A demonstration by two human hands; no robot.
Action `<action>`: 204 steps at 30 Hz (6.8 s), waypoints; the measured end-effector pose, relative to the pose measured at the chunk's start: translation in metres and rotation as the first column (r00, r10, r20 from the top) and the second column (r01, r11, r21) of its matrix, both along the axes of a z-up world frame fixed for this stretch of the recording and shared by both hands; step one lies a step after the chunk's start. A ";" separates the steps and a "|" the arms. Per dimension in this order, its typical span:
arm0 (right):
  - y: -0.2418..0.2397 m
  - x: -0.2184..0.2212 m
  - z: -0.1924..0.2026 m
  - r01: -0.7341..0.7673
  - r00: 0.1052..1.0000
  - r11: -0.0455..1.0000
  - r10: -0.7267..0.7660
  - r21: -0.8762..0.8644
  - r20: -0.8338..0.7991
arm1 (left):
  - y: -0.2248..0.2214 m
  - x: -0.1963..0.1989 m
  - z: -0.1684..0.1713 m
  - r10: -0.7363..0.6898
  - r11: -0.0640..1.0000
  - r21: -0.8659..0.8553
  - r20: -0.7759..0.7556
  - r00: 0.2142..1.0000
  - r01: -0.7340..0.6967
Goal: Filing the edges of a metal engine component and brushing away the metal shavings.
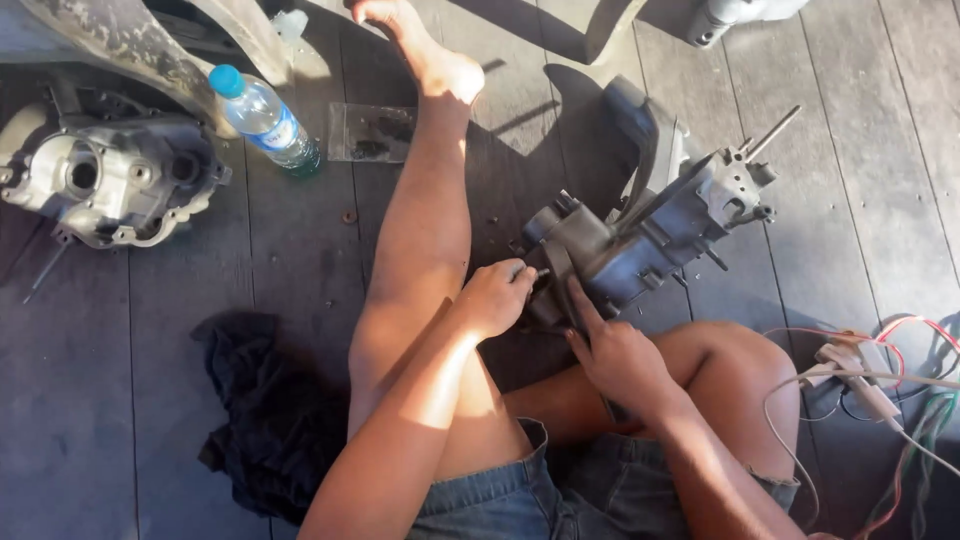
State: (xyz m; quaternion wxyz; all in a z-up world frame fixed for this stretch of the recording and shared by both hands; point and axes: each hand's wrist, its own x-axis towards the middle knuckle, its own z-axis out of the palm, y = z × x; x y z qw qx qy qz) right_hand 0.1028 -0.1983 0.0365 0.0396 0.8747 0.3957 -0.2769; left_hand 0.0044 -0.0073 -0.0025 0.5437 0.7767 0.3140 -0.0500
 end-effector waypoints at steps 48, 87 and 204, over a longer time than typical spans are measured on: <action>-0.054 0.026 0.003 0.109 0.924 0.992 -0.077 0.066 -0.375 | 0.010 0.030 -0.014 0.186 0.843 0.510 0.019 0.982 -0.170; 0.012 0.119 0.005 0.109 0.908 0.388 -0.413 0.915 0.067 | -0.015 0.150 -0.005 -0.244 0.746 0.564 -0.264 0.933 0.355; -0.052 0.161 0.009 0.144 0.963 0.643 -0.267 0.752 0.044 | -0.037 -0.008 0.065 -0.279 0.831 0.443 -0.193 0.941 0.337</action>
